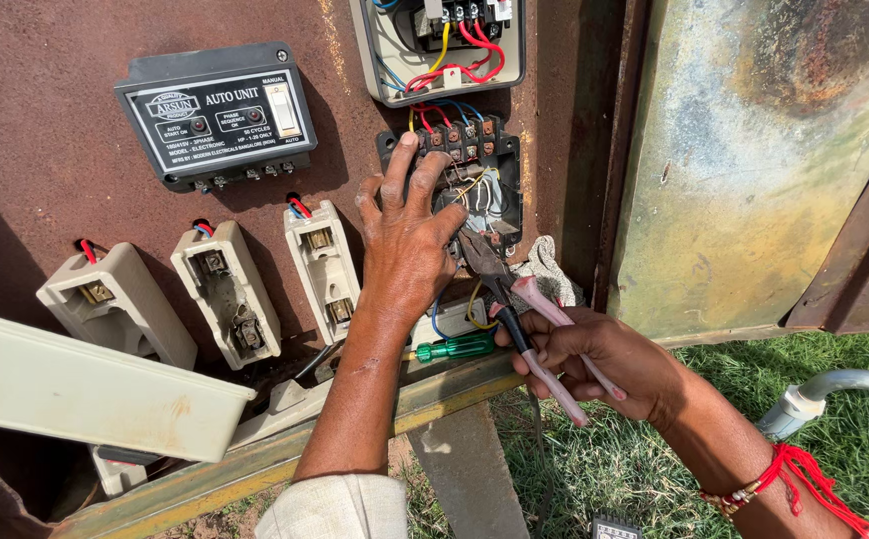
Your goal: The person repairs an electrical panel by hand, using a screwdriver and pliers to manipulate and connect wires within a contactor and terminal block.
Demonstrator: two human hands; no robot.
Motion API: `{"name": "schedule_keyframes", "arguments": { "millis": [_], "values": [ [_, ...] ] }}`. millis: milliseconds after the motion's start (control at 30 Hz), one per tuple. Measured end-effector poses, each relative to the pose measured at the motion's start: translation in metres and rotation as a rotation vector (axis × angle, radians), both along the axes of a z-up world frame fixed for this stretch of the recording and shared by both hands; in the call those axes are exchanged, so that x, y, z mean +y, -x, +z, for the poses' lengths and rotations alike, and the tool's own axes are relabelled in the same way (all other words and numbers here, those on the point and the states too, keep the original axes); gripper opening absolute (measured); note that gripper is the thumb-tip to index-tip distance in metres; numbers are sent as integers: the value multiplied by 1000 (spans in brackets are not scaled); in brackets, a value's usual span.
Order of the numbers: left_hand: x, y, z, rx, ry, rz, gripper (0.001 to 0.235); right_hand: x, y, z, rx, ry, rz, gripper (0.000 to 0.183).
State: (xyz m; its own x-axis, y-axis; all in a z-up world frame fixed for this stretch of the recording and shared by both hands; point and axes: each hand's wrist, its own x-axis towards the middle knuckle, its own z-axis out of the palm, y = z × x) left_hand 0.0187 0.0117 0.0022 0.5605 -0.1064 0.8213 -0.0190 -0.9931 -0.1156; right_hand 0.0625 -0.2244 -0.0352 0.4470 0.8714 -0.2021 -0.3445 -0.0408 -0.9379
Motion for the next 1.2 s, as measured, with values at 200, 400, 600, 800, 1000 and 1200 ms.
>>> {"name": "schedule_keyframes", "arguments": {
  "millis": [200, 400, 600, 800, 1000, 1200],
  "values": [
    [2, -3, -2, -21, 23, -19, 29, 1, 2, 6, -140, 157, -1, 47],
    [-3, -3, -1, -6, 75, -36, 35, 3, -6, 9, -332, 322, -68, 40],
    [-7, 0, 1, 23, 59, -29, 32, 8, 2, 8, -296, 378, -105, 37],
    [-4, 1, 2, 17, 44, -39, 28, 8, -6, -2, -49, 50, -21, 49],
    [-2, 4, 0, 7, 49, -42, 22, 3, 2, -23, 608, -497, 335, 49],
    [-4, 6, 0, -15, 82, -61, 23, 1, 18, -27, 462, -280, 51, 55]
  ]
}}
